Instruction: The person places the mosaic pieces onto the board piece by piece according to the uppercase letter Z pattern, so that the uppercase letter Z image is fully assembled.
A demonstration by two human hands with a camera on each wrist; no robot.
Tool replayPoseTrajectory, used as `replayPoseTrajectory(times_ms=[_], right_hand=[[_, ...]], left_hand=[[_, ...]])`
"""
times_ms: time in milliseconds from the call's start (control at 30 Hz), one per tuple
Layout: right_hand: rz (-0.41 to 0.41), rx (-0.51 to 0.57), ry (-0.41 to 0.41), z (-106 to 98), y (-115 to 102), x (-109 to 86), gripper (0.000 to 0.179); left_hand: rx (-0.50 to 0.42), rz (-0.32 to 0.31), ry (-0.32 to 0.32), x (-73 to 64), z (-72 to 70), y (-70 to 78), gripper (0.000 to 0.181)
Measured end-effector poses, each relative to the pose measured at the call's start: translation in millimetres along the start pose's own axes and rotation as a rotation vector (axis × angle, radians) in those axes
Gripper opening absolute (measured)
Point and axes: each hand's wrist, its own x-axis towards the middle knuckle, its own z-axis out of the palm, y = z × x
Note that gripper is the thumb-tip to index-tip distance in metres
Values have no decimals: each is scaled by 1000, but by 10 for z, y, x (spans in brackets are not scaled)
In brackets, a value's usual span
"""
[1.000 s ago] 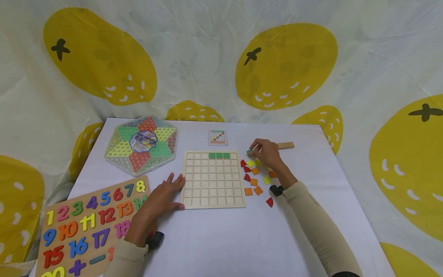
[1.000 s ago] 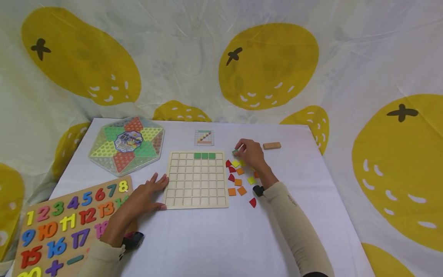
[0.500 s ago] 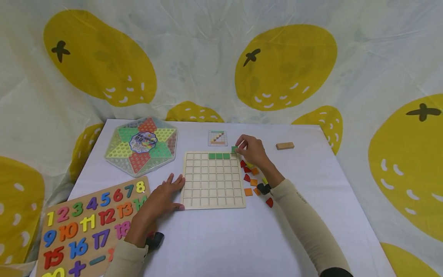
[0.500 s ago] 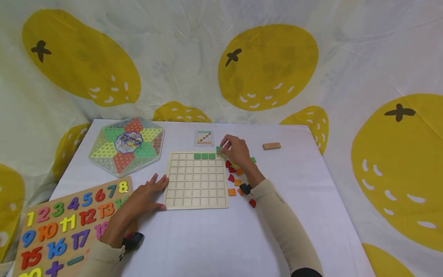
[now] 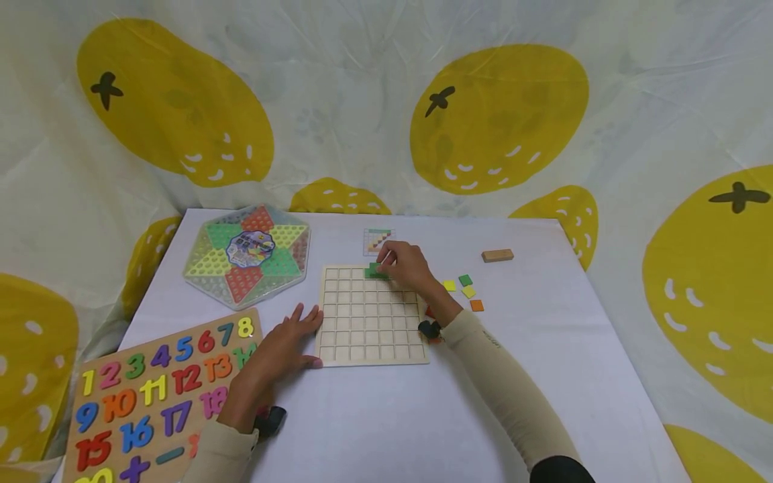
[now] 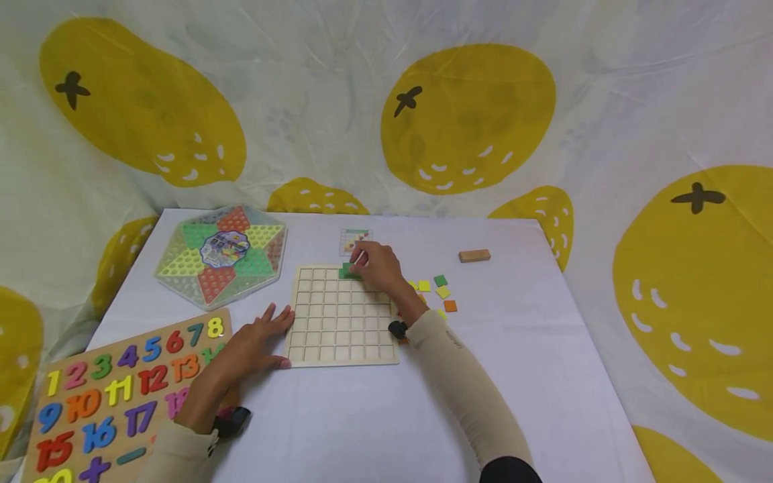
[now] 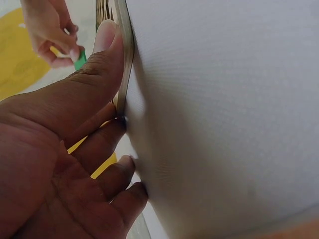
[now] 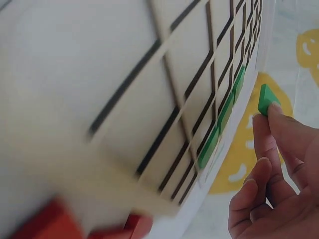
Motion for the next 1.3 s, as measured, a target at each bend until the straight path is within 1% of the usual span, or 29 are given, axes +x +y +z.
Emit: replayPoseTrajectory(times_ms=[167, 333, 433, 633, 900, 1067, 1200, 1300], right_hand=[[17, 1, -32, 130, -119, 76, 11], [26, -36, -46, 262, -198, 157, 10], [50, -64, -57, 319, -246, 180, 10], [118, -112, -64, 355, -326, 187, 9], [140, -126, -55, 389, -318, 201, 7], [116, -112, -62, 362, -318, 166, 3], [82, -51, -51, 311, -289, 94, 9], [51, 0, -23, 267, -226, 48, 14]], left_hand=[[4, 9, 5, 0, 10, -12, 101], [1, 8, 7, 3, 12, -21, 100], [1, 12, 6, 5, 13, -22, 100], [-2, 15, 3, 4, 16, -30, 99], [-3, 3, -3, 18, 39, -50, 100], [2, 5, -4, 14, 43, -52, 101], [5, 6, -4, 18, 48, -49, 101], [6, 6, -2, 22, 44, -45, 101]])
